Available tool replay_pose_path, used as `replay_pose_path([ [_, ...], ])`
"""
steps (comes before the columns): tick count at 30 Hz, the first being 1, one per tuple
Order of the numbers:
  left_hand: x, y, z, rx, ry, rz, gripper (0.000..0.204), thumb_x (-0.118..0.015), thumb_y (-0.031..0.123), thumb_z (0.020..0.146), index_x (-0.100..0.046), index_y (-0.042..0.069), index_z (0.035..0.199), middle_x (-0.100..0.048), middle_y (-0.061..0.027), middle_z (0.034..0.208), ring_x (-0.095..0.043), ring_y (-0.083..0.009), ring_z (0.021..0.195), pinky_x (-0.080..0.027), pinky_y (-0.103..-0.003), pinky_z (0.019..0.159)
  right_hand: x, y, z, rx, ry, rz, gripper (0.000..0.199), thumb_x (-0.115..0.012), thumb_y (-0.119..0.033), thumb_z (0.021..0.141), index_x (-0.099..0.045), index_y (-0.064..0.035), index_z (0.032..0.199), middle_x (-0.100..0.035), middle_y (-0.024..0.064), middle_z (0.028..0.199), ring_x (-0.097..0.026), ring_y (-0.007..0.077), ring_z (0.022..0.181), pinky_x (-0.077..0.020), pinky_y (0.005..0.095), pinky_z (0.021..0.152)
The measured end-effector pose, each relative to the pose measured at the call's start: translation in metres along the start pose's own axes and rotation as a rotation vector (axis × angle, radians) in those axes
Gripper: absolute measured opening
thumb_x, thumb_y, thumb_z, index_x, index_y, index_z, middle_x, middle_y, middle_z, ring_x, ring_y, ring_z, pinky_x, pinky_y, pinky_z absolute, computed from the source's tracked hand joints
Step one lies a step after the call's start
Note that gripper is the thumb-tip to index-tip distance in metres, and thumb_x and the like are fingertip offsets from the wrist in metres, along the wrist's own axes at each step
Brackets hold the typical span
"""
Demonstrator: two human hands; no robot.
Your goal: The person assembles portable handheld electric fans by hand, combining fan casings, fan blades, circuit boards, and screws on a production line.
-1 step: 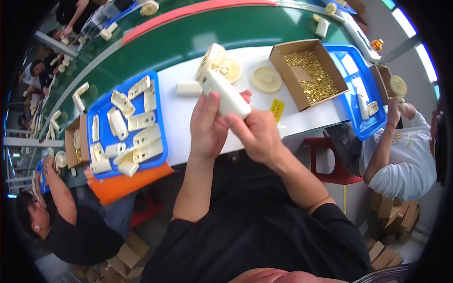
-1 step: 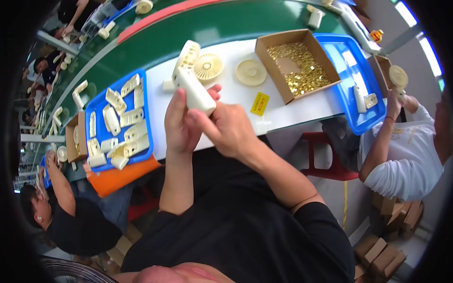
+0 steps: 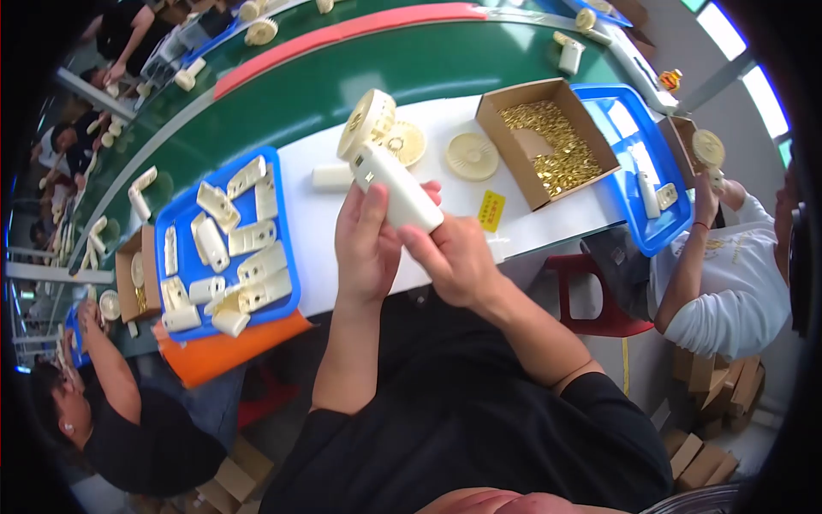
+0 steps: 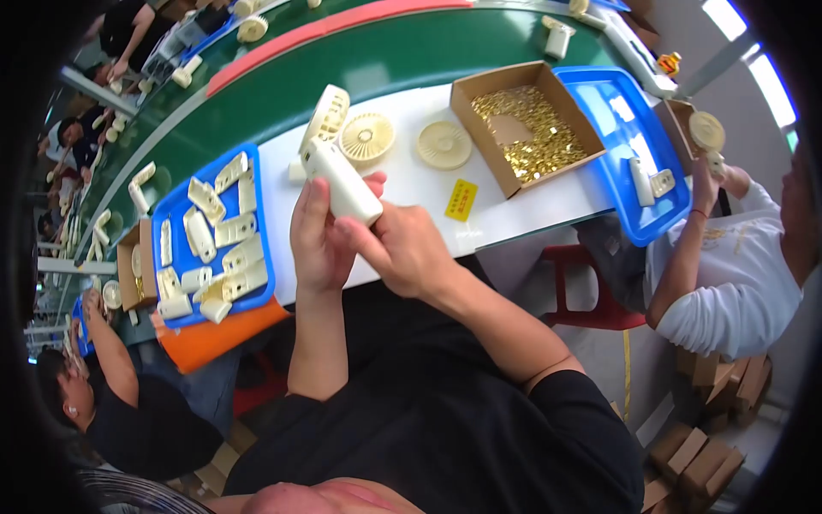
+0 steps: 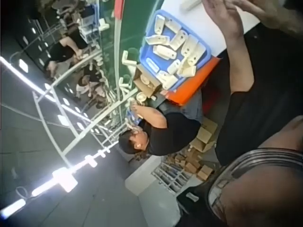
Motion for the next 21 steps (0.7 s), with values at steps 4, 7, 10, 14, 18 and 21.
replay_pose_path([
  [4,-0.006,0.002,0.012,-0.049,-0.046,0.0,0.052,-0.05,0.036,0.109,-0.046,-0.004,0.142,-0.069,-0.0193,0.117,-0.067,-0.0251,0.112,-0.054,-0.038,0.098,0.008,0.007,0.006,0.012,-0.022,0.009,0.037,-0.064,-0.032,0.099,-0.065,0.0024,0.112,-0.069,0.0163,0.075,-0.068,0.0339,0.069,-0.0531,0.0403,0.065],
  [7,-0.005,0.018,0.037,-0.258,0.14,0.324,0.051,-0.058,0.032,0.106,-0.046,-0.003,0.141,-0.07,-0.0184,0.115,-0.068,-0.0258,0.11,-0.054,-0.037,0.096,0.021,0.008,0.022,-0.132,0.002,0.026,0.039,-0.066,-0.027,0.097,-0.063,0.0016,0.123,-0.069,0.0164,0.086,-0.068,0.0295,0.077,-0.0529,0.0374,0.072],
  [10,-0.017,0.014,0.059,-0.176,0.056,0.385,0.05,-0.059,0.03,0.106,-0.046,-0.002,0.142,-0.069,-0.0172,0.119,-0.068,-0.0243,0.11,-0.053,-0.036,0.096,0.051,-0.014,0.045,0.256,0.213,-0.419,0.049,-0.068,-0.027,0.095,-0.057,0.0027,0.132,-0.068,0.0205,0.104,-0.067,0.034,0.094,-0.0529,0.0393,0.085],
  [14,-0.016,-0.003,0.102,-0.19,-0.019,0.441,0.047,-0.06,0.027,0.105,-0.048,-0.003,0.141,-0.068,-0.0148,0.125,-0.068,-0.0214,0.108,-0.053,-0.034,0.095,0.074,0.005,0.103,0.179,0.17,-0.48,0.052,-0.072,-0.027,0.092,-0.057,0.0032,0.132,-0.067,0.0212,0.113,-0.067,0.0324,0.101,-0.0519,0.0395,0.091],
  [18,0.001,-0.014,0.12,-0.106,-0.073,0.429,0.041,-0.06,0.022,0.105,-0.054,-0.003,0.137,-0.069,-0.014,0.124,-0.069,-0.0183,0.103,-0.052,-0.031,0.094,0.138,0.058,0.189,-0.035,0.183,-0.426,0.053,-0.074,-0.029,0.091,-0.058,0.0024,0.13,-0.068,0.0221,0.114,-0.068,0.0321,0.103,-0.052,0.0396,0.09],
  [21,0.002,-0.023,0.115,0.001,-0.106,0.468,0.034,-0.06,0.02,0.104,-0.061,-0.003,0.129,-0.072,-0.0139,0.117,-0.07,-0.017,0.098,-0.053,-0.029,0.091,0.215,0.12,0.271,-0.145,0.368,-0.581,0.058,-0.075,-0.034,0.089,-0.057,0.0067,0.126,-0.068,0.0246,0.115,-0.068,0.034,0.106,-0.0522,0.0412,0.092],
])
Point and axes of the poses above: each hand's wrist, its own z-axis towards the middle knuckle, its own x-axis out of the back of the hand, y = z × x, the point moved 5 cm from there along z, towards the middle knuckle
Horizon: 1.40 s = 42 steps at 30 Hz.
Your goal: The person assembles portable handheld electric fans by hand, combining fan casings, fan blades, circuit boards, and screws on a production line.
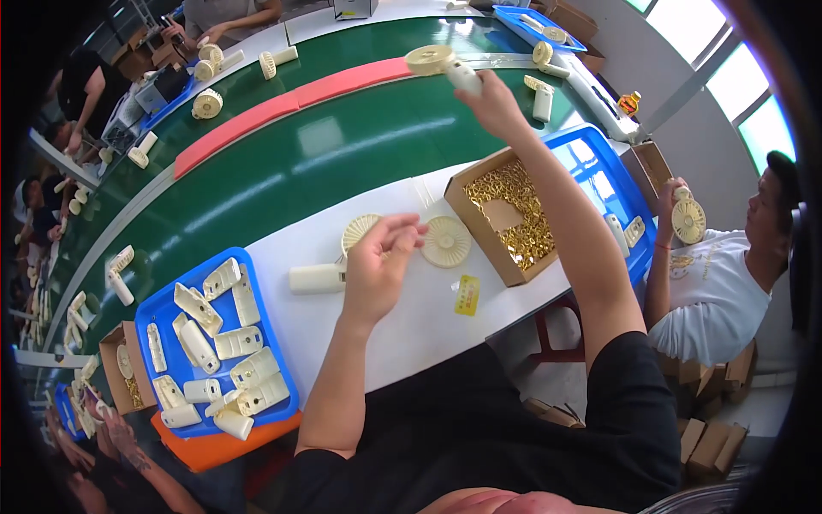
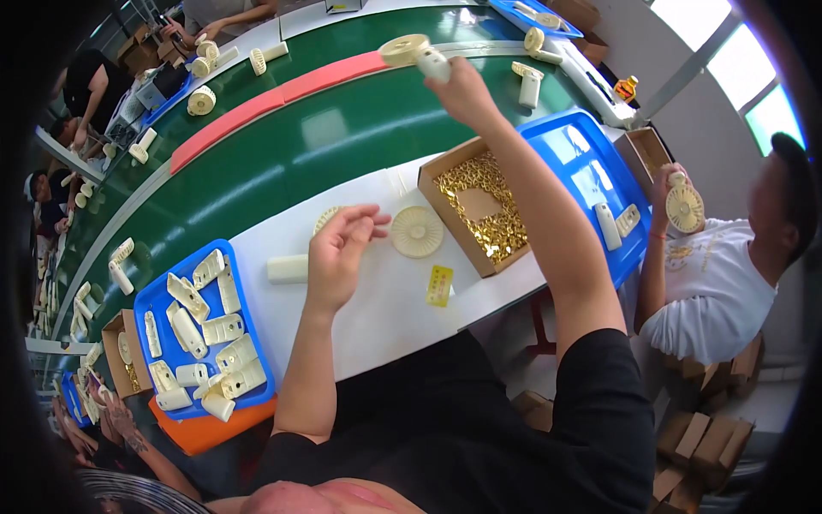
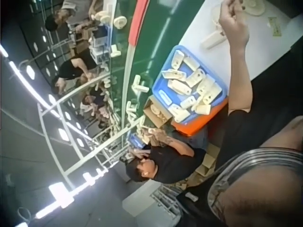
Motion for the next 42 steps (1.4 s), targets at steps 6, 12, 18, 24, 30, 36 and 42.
replay_pose_path([
  [6,-0.01,-0.007,0.0,-0.014,-0.046,0.259,0.021,-0.062,0.013,0.101,-0.07,-0.003,0.112,-0.077,-0.0115,0.098,-0.072,-0.0159,0.087,-0.057,-0.029,0.081,-0.036,0.184,0.174,-0.175,0.237,-0.147,0.062,-0.075,-0.036,0.087,-0.055,0.0088,0.124,-0.065,0.0278,0.12,-0.064,0.0392,0.114,-0.051,0.0453,0.098],
  [12,-0.012,-0.007,0.008,-0.174,-0.09,0.423,0.015,-0.071,0.004,0.091,-0.073,0.002,0.105,-0.077,-0.0101,0.094,-0.074,-0.0235,0.083,-0.056,-0.032,0.077,-0.048,0.272,0.258,-0.448,0.368,-0.311,0.077,-0.073,-0.047,0.086,-0.049,0.0056,0.137,-0.056,0.0263,0.139,-0.057,0.0413,0.128,-0.0477,0.0505,0.105],
  [18,-0.014,-0.004,0.012,-0.176,-0.164,0.382,0.015,-0.071,0.002,0.088,-0.074,0.004,0.103,-0.077,-0.0088,0.093,-0.073,-0.0248,0.082,-0.055,-0.033,0.073,-0.051,0.257,0.259,-0.473,0.304,-0.573,0.074,-0.069,-0.046,0.089,-0.047,0.002,0.141,-0.055,0.0205,0.143,-0.057,0.0365,0.129,-0.0474,0.0492,0.106],
  [24,-0.023,0.004,-0.001,-0.23,-0.186,0.4,0.015,-0.071,0.004,0.089,-0.074,0.005,0.103,-0.076,-0.0086,0.091,-0.073,-0.0249,0.081,-0.055,-0.033,0.073,-0.008,0.195,0.207,-0.328,0.007,-0.67,0.062,-0.064,-0.044,0.092,-0.057,0.0011,0.135,-0.063,0.0219,0.134,-0.064,0.036,0.118,-0.051,0.047,0.101],
  [30,-0.027,-0.002,-0.009,-0.279,-0.146,0.459,0.014,-0.069,0.007,0.092,-0.073,0.004,0.105,-0.076,-0.0085,0.089,-0.073,-0.0227,0.08,-0.056,-0.032,0.072,0.009,0.043,0.044,0.026,-0.398,-0.562,0.047,-0.065,-0.044,0.094,-0.071,0.0003,0.108,-0.073,0.0207,0.103,-0.069,0.0362,0.101,-0.0535,0.0449,0.09],
  [36,-0.033,-0.013,-0.024,-0.117,-0.202,0.367,0.015,-0.065,0.011,0.098,-0.072,0.001,0.107,-0.077,-0.0079,0.089,-0.073,-0.0158,0.08,-0.057,-0.029,0.071,0.027,-0.094,-0.172,0.102,-0.394,0.12,0.025,-0.07,-0.021,0.095,-0.072,0.0037,0.095,-0.072,0.0115,0.081,-0.067,0.0145,0.072,-0.0527,0.0315,0.067],
  [42,-0.016,-0.033,-0.101,-0.125,-0.048,0.248,0.015,-0.064,0.01,0.098,-0.072,0.0,0.107,-0.075,-0.0098,0.087,-0.073,-0.0139,0.08,-0.057,-0.028,0.07,-0.009,-0.011,-0.306,0.031,0.021,0.391,0.025,-0.072,-0.018,0.094,-0.07,0.0035,0.083,-0.063,0.0085,0.06,-0.054,0.0122,0.05,-0.0432,0.0314,0.05],
])
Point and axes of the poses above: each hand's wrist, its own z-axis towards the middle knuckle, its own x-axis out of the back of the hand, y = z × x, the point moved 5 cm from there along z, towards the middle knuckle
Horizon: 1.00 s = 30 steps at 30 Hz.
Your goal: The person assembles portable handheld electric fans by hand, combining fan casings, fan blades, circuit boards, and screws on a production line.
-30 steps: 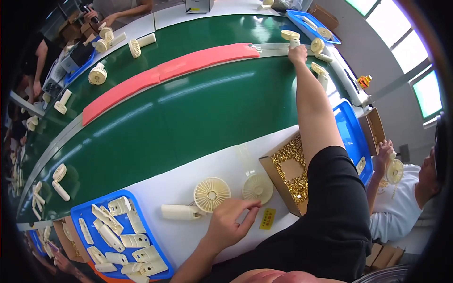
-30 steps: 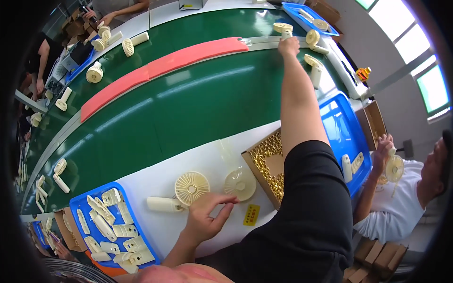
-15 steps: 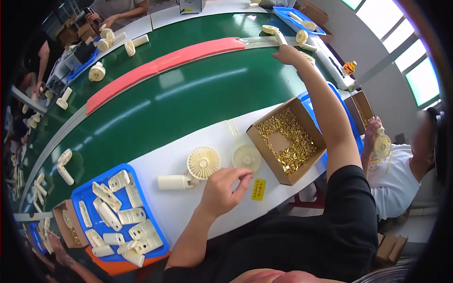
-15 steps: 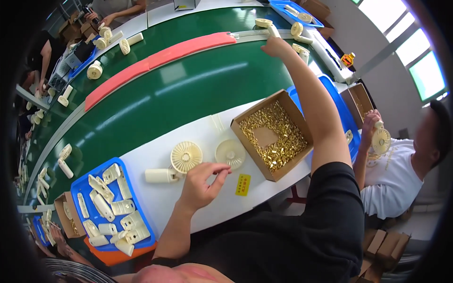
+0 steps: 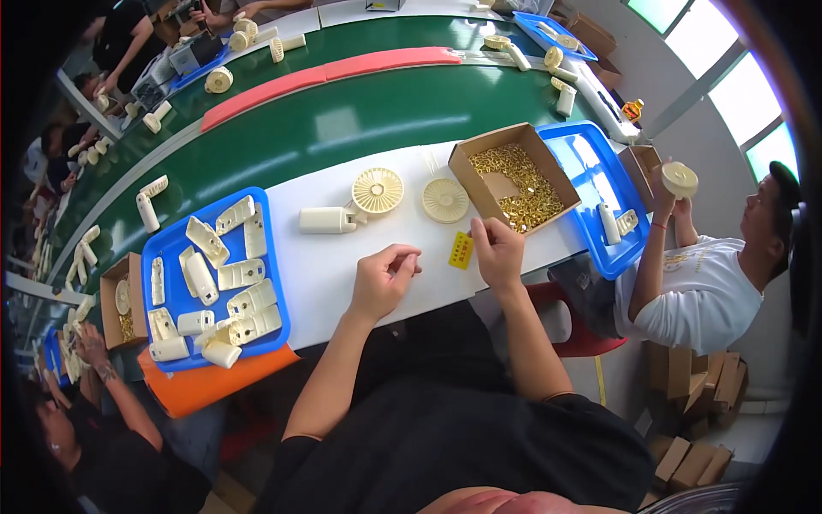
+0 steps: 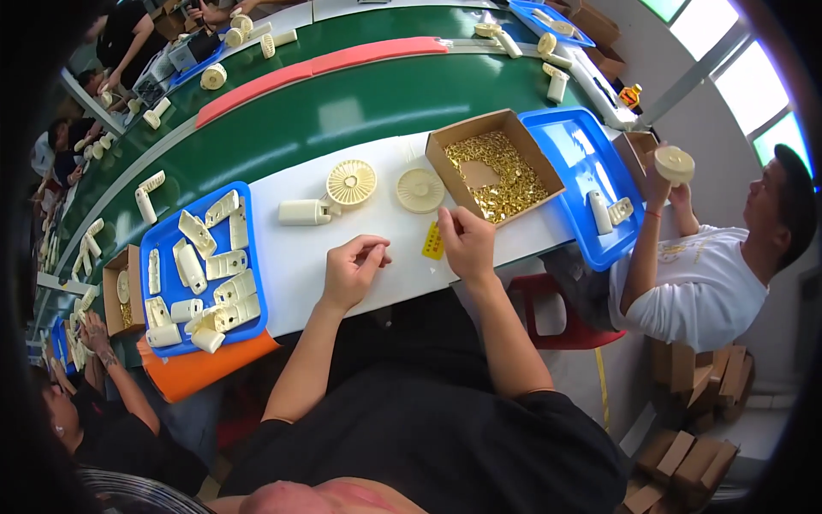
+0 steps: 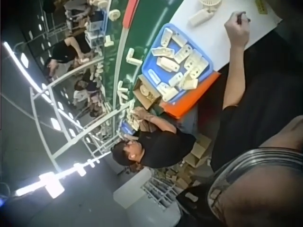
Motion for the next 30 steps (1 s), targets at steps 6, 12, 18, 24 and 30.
replay_pose_path([
  [6,-0.064,0.122,-0.064,-0.173,-0.645,-0.261,0.018,-0.068,0.004,0.093,-0.073,0.004,0.111,-0.073,-0.0082,0.098,-0.069,-0.0208,0.097,-0.054,-0.033,0.083,-0.008,0.017,-0.014,0.125,-0.017,-0.158,0.024,-0.072,-0.019,0.094,-0.069,0.0011,0.081,-0.067,0.0126,0.065,-0.062,0.0227,0.052,-0.0471,0.0349,0.052],
  [12,-0.151,0.258,-0.149,-0.585,-1.303,-1.005,0.043,-0.049,0.017,0.107,-0.053,0.012,0.15,-0.046,-0.005,0.156,-0.032,-0.0246,0.146,-0.02,-0.041,0.121,-0.029,0.013,-0.005,0.089,-0.143,-0.263,0.026,-0.07,-0.026,0.095,-0.07,-0.0023,0.086,-0.07,0.014,0.073,-0.069,0.0295,0.066,-0.0517,0.0379,0.06],
  [18,-0.138,0.246,-0.141,-0.637,-1.07,-0.649,0.017,-0.061,0.016,0.099,-0.066,0.007,0.113,-0.063,-0.0063,0.114,-0.056,-0.0256,0.112,-0.041,-0.04,0.096,-0.024,0.029,-0.016,0.104,-0.139,-0.187,0.02,-0.07,-0.02,0.095,-0.071,-0.0004,0.092,-0.071,0.0138,0.075,-0.069,0.0231,0.065,-0.0528,0.0342,0.064],
  [24,-0.013,0.161,-0.093,-0.363,-0.36,0.153,0.021,-0.064,0.023,0.094,-0.074,0.005,0.094,-0.072,-0.0149,0.088,-0.068,-0.0335,0.083,-0.054,-0.041,0.078,-0.026,0.027,-0.017,0.07,-0.185,-0.143,0.02,-0.069,-0.018,0.096,-0.071,0.001,0.093,-0.07,0.0108,0.074,-0.067,0.0185,0.065,-0.0529,0.0312,0.065],
  [30,0.225,0.09,-0.101,0.355,0.424,0.827,0.023,-0.059,0.013,0.098,-0.07,0.001,0.113,-0.075,-0.0161,0.098,-0.072,-0.0272,0.088,-0.055,-0.035,0.078,-0.024,0.021,-0.016,0.063,-0.238,-0.172,0.018,-0.068,-0.015,0.098,-0.07,0.0028,0.096,-0.07,0.009,0.075,-0.066,0.0126,0.067,-0.0526,0.0274,0.066],
])
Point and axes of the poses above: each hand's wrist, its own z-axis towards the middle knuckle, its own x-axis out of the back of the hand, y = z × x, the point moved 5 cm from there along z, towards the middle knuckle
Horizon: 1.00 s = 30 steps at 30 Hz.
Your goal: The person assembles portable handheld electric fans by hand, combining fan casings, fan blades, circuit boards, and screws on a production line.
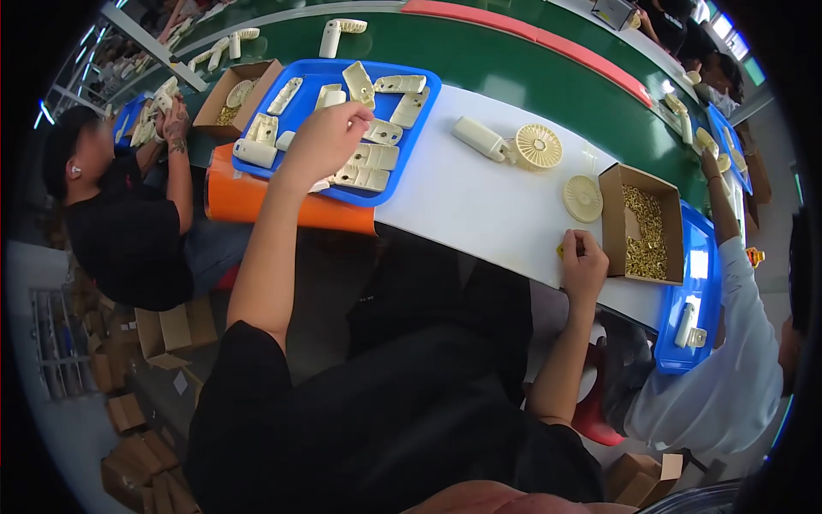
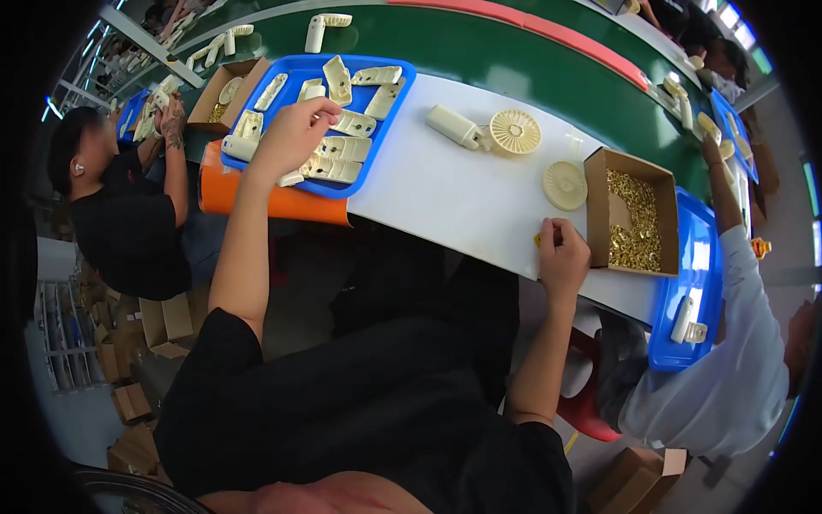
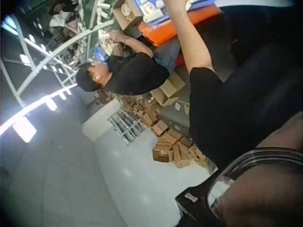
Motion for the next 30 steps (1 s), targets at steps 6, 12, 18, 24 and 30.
replay_pose_path([
  [6,-0.024,0.005,-0.005,0.066,-0.124,-0.233,0.019,-0.059,0.009,0.097,-0.07,-0.001,0.109,-0.075,-0.0136,0.094,-0.072,-0.0261,0.087,-0.055,-0.034,0.078,0.005,-0.011,0.001,0.116,0.113,-0.004,0.014,-0.07,-0.012,0.095,-0.069,0.0,0.102,-0.066,0.0078,0.079,-0.064,0.0146,0.068,-0.0516,0.0298,0.065],
  [12,-0.11,0.096,0.013,-0.583,-0.078,0.165,0.037,-0.066,0.012,0.091,-0.064,0.004,0.127,-0.066,-0.014,0.127,-0.064,-0.0281,0.112,-0.05,-0.039,0.1,0.006,-0.032,0.002,0.25,0.099,-0.103,0.016,-0.071,-0.008,0.09,-0.068,-0.0033,0.105,-0.061,0.008,0.082,-0.062,0.0204,0.07,-0.0511,0.0338,0.065],
  [18,-0.165,0.094,0.071,-0.473,-0.269,0.355,0.043,-0.069,0.016,0.089,-0.062,0.004,0.129,-0.062,-0.0169,0.133,-0.059,-0.0338,0.118,-0.046,-0.044,0.107,0.011,-0.024,-0.008,0.251,0.1,-0.063,0.017,-0.073,-0.012,0.089,-0.068,-0.0059,0.103,-0.063,0.0089,0.085,-0.066,0.0242,0.075,-0.054,0.0351,0.066],
  [24,-0.174,0.09,0.058,-0.361,-0.477,0.179,0.037,-0.064,0.024,0.095,-0.063,0.0,0.123,-0.07,-0.0152,0.116,-0.064,-0.029,0.11,-0.05,-0.038,0.1,0.006,-0.046,0.011,0.2,0.094,0.135,0.028,-0.07,-0.007,0.088,-0.066,-0.0048,0.115,-0.064,0.0119,0.099,-0.066,0.0268,0.087,-0.0537,0.0366,0.078],
  [30,-0.171,0.073,0.03,0.07,-0.573,-0.774,0.041,-0.048,0.034,0.104,-0.065,-0.001,0.117,-0.071,-0.0123,0.099,-0.069,-0.0208,0.086,-0.055,-0.032,0.082,-0.025,-0.087,0.061,0.481,0.03,-0.134,0.045,-0.07,-0.007,0.087,-0.06,-0.0065,0.131,-0.064,0.013,0.121,-0.063,0.0273,0.111,-0.051,0.0375,0.095],
])
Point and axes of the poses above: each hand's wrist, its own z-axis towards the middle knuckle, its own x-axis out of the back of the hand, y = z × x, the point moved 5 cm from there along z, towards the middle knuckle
